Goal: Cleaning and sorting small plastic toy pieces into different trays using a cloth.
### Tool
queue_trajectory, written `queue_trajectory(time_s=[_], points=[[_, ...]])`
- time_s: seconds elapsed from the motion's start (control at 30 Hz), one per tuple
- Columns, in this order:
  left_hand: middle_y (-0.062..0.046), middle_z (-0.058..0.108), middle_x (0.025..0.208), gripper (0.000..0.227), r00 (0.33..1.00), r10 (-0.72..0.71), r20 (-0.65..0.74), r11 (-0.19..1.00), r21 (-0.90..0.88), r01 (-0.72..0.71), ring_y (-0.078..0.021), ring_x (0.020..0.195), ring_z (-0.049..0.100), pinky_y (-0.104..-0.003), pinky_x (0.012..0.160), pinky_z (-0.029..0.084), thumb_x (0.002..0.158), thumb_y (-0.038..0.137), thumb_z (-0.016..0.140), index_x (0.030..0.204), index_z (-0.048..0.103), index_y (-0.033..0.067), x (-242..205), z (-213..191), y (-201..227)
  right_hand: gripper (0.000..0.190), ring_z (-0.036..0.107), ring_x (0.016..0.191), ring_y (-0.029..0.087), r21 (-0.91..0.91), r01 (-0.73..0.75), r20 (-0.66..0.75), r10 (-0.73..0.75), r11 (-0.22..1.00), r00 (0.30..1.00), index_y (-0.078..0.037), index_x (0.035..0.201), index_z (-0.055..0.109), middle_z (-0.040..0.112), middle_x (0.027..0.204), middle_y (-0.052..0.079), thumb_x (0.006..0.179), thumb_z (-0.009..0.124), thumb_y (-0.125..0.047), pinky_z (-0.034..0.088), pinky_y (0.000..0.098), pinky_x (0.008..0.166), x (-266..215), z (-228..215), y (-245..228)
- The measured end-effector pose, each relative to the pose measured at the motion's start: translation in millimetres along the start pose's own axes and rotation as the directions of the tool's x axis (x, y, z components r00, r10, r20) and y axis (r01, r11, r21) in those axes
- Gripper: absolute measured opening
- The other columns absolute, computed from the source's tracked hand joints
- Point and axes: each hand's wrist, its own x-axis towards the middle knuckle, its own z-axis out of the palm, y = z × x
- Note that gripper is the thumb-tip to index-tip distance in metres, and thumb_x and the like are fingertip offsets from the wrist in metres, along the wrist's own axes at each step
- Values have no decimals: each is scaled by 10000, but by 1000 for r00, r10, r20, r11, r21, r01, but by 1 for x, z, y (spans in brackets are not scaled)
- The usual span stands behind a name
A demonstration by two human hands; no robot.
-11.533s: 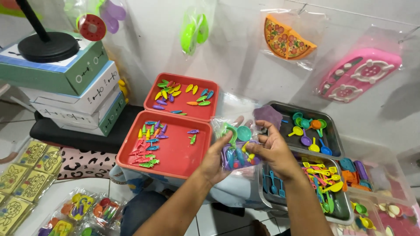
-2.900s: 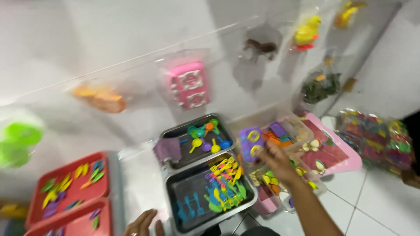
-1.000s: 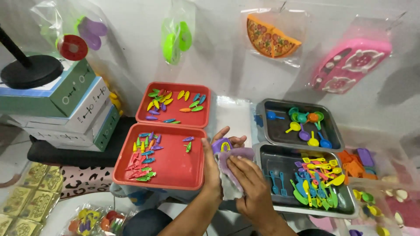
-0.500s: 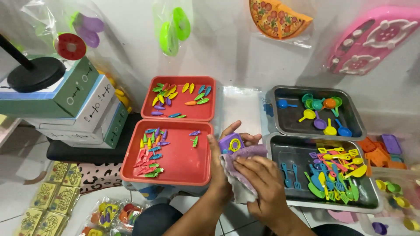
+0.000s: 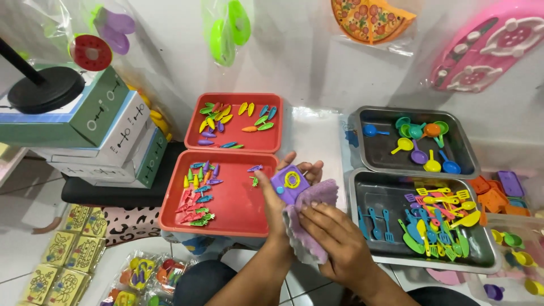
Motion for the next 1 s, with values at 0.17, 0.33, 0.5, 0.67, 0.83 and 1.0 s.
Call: queue_trajectory(time_s=[0.17,0.33,0.5,0.67,0.83,1.0], points=[[-182,650,1051,814,995,29,92,994,-110,-18,-358,1157,633,-473,1074,489,975,731,323,1389,495,52,1,-2,4,467,624,1276,300,-38,48,-26,-49,998,998,-27,1260,680,675,1330,115,836,674,-221,489,447,1121,-12,6,16],[-207,596,1257,891,992,-48,113,999,24,46,-320,1285,571,-464,1111,461,954,763,145,1470,398,82,-10,21,16,563,635,1299,315,-9,-34,-120,32,999,992,-5,1257,677,648,1380,149,716,675,-162,503,437,1144,-14,11,22],[-198,502,1532,949,959,-264,106,929,295,223,-309,1481,414,-434,1211,342,913,734,90,1561,354,93,-19,28,14,676,558,1389,341,-41,-105,-173,96,994,980,30,1333,621,604,1450,183,665,559,-58,420,467,1211,-4,9,11],[-223,428,1571,978,937,-278,214,862,485,145,-354,1397,487,-432,1145,429,903,741,183,1591,267,51,-22,24,-2,751,514,1438,330,-9,-197,-199,192,980,961,23,1393,576,559,1506,185,646,511,-10,387,456,1237,-1,1,11],[-220,585,1475,964,977,-130,170,428,898,-100,-351,1347,584,-407,1119,429,910,708,30,1526,451,97,-28,32,6,743,539,1414,353,18,-213,-200,213,977,956,41,1372,584,573,1484,209,636,492,29,404,457,1221,-3,0,12],[-165,731,1200,990,976,-175,129,406,913,-48,-224,1031,661,-348,900,500,872,728,42,1559,437,135,-23,24,8,680,579,1368,340,-3,-163,-176,160,987,971,20,1312,640,622,1433,175,642,548,-48,450,445,1177,-6,0,8]])
